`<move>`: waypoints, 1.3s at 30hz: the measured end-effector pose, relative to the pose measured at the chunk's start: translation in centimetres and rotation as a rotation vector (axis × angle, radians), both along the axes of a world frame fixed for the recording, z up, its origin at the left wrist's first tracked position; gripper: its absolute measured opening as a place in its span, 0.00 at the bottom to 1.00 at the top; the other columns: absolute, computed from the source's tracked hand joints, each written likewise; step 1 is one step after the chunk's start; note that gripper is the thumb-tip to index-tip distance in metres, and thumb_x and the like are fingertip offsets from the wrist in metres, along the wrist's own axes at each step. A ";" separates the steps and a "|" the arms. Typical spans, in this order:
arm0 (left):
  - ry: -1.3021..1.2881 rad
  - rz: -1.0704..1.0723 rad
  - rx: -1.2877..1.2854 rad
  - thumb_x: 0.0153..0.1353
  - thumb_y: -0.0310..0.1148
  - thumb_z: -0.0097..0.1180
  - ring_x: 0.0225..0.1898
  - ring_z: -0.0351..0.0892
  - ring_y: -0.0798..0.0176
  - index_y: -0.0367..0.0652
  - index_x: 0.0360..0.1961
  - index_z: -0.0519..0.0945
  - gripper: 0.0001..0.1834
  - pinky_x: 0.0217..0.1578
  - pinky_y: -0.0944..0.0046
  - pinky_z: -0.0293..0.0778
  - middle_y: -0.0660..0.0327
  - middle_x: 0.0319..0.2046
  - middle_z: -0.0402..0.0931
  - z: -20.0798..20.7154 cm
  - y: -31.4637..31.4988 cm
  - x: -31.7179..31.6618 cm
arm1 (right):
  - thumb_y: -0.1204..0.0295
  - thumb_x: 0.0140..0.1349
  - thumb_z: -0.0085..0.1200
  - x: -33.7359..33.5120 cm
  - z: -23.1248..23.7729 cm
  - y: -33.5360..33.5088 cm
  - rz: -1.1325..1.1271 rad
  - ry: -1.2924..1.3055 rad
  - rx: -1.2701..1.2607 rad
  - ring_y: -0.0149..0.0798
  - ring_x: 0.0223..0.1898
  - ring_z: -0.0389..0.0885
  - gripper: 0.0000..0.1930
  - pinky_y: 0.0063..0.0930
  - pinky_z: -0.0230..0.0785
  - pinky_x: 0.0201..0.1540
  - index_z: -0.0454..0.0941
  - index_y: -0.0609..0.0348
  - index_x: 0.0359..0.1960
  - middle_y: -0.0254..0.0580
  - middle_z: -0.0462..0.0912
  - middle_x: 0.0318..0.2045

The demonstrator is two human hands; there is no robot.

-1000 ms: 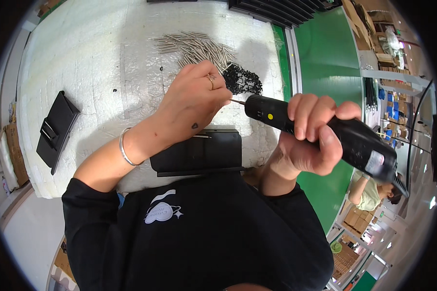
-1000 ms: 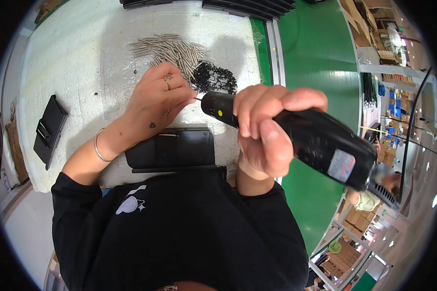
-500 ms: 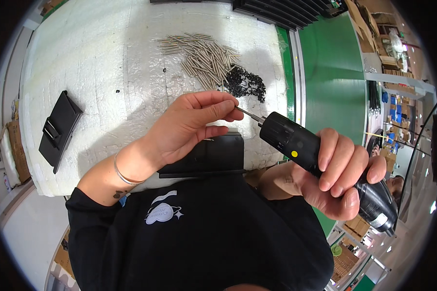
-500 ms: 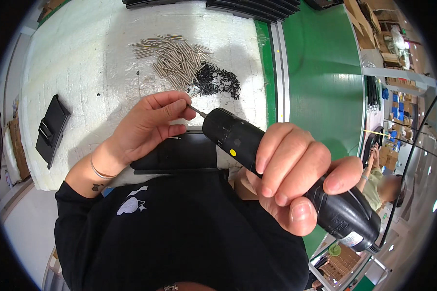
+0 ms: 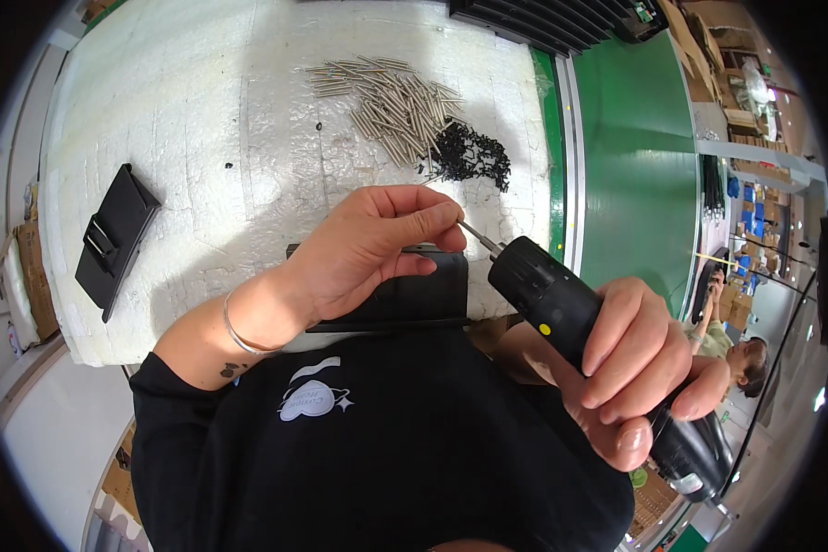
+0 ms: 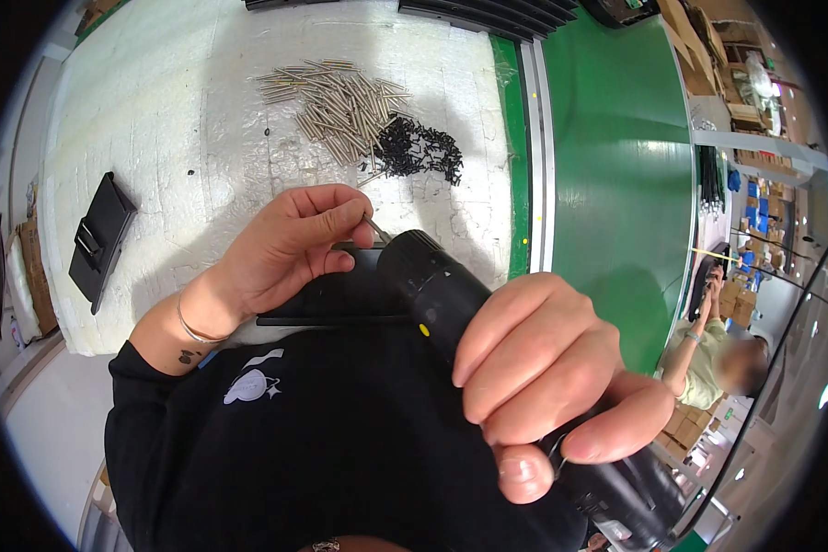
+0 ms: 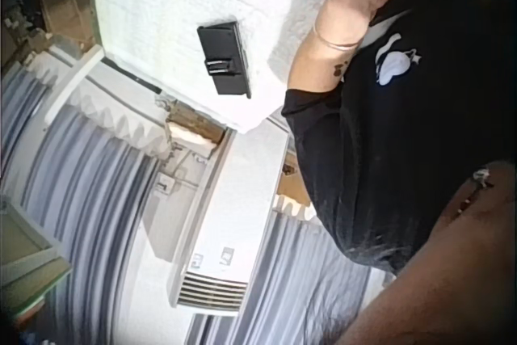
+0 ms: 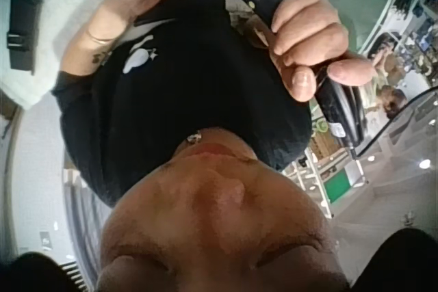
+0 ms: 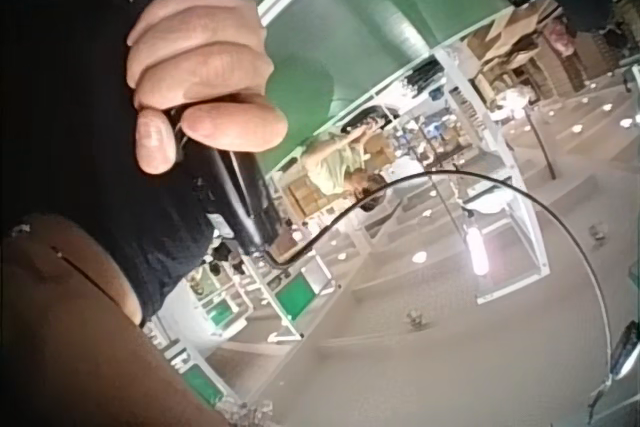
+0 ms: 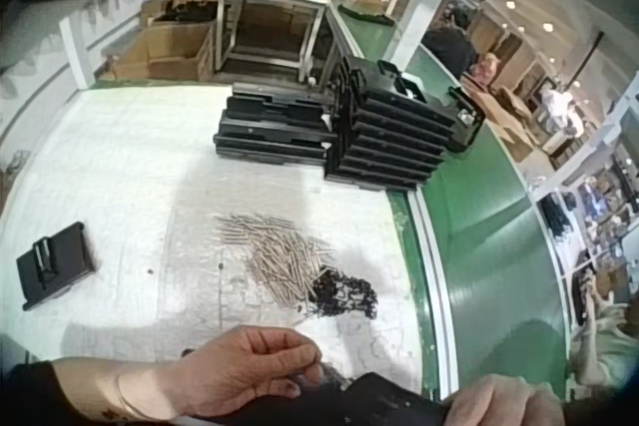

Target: Assembling plastic components using an electric screwdriver.

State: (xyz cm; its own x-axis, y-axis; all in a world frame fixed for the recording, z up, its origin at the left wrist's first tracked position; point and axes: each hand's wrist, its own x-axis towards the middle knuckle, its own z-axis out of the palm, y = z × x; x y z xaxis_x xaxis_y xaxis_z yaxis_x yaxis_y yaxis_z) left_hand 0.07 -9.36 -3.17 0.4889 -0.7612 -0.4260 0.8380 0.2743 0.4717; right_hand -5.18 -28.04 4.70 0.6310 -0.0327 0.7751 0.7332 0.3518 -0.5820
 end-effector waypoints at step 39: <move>-1.737 0.143 0.865 0.54 0.21 0.60 0.35 0.80 0.50 0.44 0.42 0.80 0.14 0.35 0.58 0.76 0.55 0.32 0.80 -4.2 4.9 1.9 | 0.74 0.52 0.50 -0.7 -1.4 -0.7 -0.094 0.166 -0.076 0.27 0.18 0.68 0.15 0.26 0.59 0.30 0.65 0.52 0.42 0.28 0.68 0.17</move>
State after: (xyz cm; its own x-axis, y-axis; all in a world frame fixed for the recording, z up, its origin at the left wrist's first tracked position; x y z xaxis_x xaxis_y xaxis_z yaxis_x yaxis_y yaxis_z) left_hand 1.92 -4.46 -7.34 0.7527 -0.5673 0.3342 -0.6188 -0.4360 0.6535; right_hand -5.87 -28.77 3.35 0.7470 -0.0433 0.6634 0.6527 0.2367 -0.7196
